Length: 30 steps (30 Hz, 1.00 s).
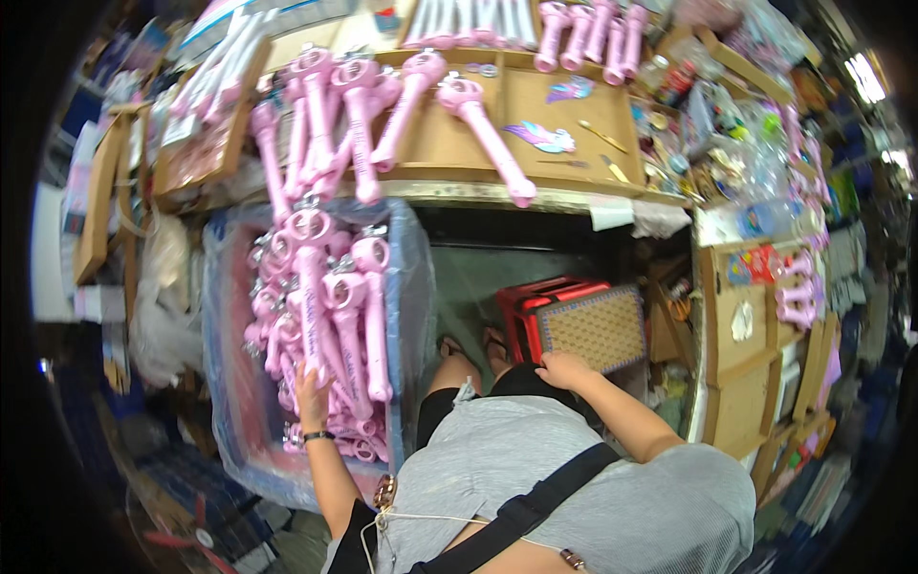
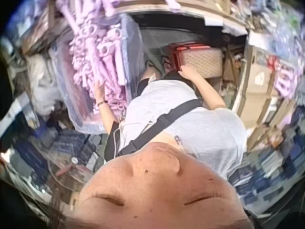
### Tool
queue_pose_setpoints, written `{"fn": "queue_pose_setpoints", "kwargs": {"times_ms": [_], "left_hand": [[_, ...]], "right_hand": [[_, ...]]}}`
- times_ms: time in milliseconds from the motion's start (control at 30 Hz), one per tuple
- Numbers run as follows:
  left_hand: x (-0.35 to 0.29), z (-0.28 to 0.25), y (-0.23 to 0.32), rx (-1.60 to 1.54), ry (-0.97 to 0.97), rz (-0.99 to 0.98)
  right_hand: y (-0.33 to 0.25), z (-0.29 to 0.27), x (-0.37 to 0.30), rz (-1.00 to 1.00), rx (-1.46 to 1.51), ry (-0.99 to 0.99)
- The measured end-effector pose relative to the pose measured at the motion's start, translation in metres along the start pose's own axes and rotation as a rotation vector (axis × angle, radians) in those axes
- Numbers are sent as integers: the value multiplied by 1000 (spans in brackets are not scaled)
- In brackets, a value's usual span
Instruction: The person assembles pink plastic toy wands by inserting a silver crown piece into the top, applying a unicorn sticker to the side, and using a small tool to adjust internal components. Completed wands are placed into a cardboard tray.
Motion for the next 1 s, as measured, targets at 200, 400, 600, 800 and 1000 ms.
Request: {"fn": "queue_pose_setpoints", "kwargs": {"times_ms": [200,400,600,800,1000], "left_hand": [[-12,47,76,44,-106,-173],[2,55,106,437,-34,-25],[29,102,159,1311,92,469],[36,241,176,1150,-179,696],[6,407,132,867,-911,529]], "right_hand": [[48,45,22,90,371,90],[87,71,10,368,660,290],[96,109,-16,539,663,192],[121,123,-6,531,572,187],[195,60,29,804,668,324]]}}
Point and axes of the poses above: each hand's wrist, its own x-axis towards the middle knuckle, its own z-axis out of the palm, y = z × x, the point moved 3 cm from there along x, towards the middle knuckle, and after that the axes turned 1 degree about -y, right-handed, at the moved point
